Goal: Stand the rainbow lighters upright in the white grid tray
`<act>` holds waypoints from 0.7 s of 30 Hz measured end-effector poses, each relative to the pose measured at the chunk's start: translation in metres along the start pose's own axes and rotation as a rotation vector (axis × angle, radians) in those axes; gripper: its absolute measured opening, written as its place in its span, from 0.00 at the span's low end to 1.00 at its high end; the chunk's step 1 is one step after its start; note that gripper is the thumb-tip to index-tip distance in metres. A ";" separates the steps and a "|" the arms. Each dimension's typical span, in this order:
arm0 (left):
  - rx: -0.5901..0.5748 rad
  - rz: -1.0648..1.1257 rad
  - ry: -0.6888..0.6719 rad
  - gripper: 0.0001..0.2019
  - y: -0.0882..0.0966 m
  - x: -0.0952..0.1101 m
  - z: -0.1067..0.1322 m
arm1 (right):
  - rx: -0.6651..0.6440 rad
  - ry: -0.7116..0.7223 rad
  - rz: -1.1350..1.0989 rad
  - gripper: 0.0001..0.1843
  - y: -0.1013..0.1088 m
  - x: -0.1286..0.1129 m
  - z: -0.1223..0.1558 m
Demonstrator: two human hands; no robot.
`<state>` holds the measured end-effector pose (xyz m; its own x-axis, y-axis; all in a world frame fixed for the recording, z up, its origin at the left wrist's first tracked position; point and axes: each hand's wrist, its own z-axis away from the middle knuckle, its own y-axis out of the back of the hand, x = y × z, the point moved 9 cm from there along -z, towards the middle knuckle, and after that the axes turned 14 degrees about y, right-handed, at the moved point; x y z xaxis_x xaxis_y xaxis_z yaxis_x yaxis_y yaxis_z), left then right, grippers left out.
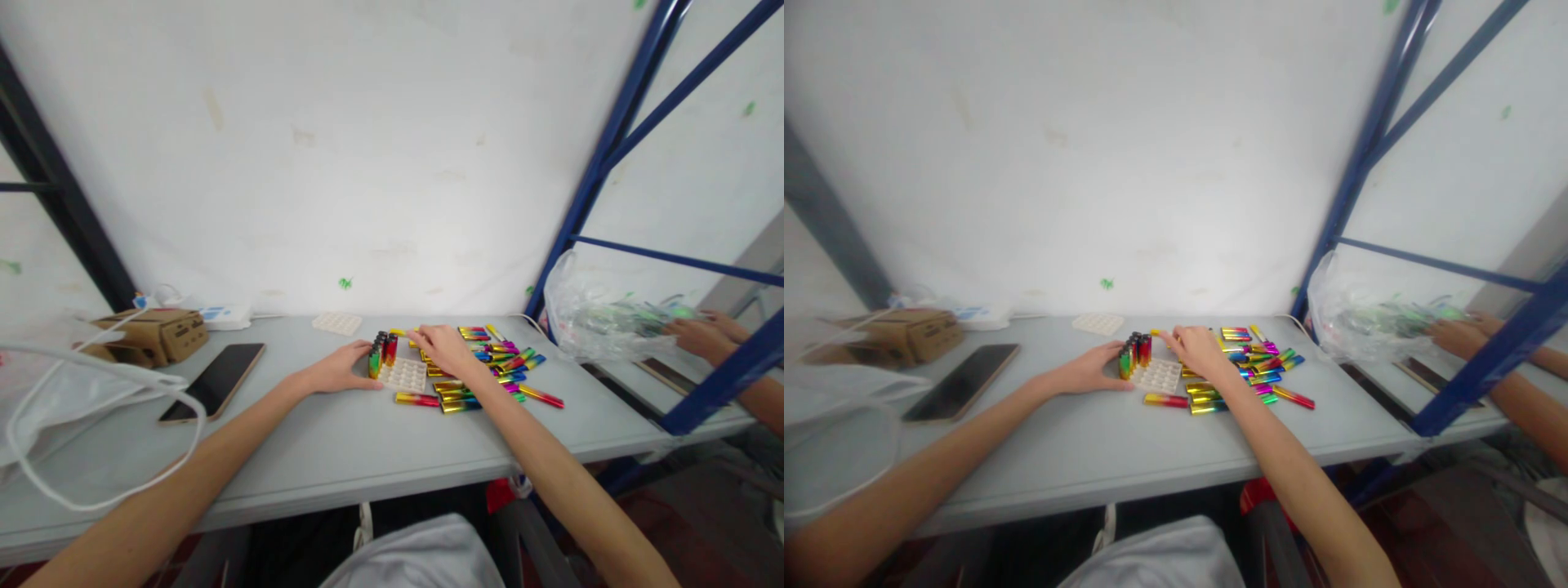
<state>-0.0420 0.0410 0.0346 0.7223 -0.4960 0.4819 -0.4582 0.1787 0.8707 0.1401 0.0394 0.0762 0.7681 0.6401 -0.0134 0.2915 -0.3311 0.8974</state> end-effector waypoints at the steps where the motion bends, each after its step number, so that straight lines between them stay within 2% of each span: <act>1: 0.002 0.001 0.001 0.41 0.000 0.000 0.000 | 0.020 -0.049 0.014 0.28 0.004 0.015 0.003; 3: 0.007 -0.001 0.004 0.40 0.001 0.000 0.000 | 0.024 -0.133 0.044 0.22 0.007 0.044 0.010; 5: 0.008 -0.006 0.012 0.40 0.000 -0.001 0.000 | -0.049 -0.226 0.072 0.16 0.001 0.073 0.020; 9: -0.001 -0.016 0.017 0.40 -0.001 -0.002 0.000 | -0.213 -0.365 0.066 0.19 -0.018 0.112 0.039; 15: 0.000 -0.012 0.013 0.40 0.000 -0.002 0.000 | -0.264 -0.398 0.010 0.25 -0.025 0.120 0.041; 18: -0.004 -0.019 0.011 0.40 -0.001 -0.002 -0.001 | -0.266 -0.395 0.005 0.24 -0.023 0.117 0.040; 21: -0.015 -0.032 0.011 0.40 -0.001 -0.001 0.000 | -0.223 -0.404 -0.008 0.19 -0.019 0.115 0.039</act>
<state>-0.0420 0.0418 0.0330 0.7423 -0.4919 0.4549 -0.4271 0.1757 0.8870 0.2454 0.0925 0.0401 0.9400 0.3055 -0.1519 0.2025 -0.1415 0.9690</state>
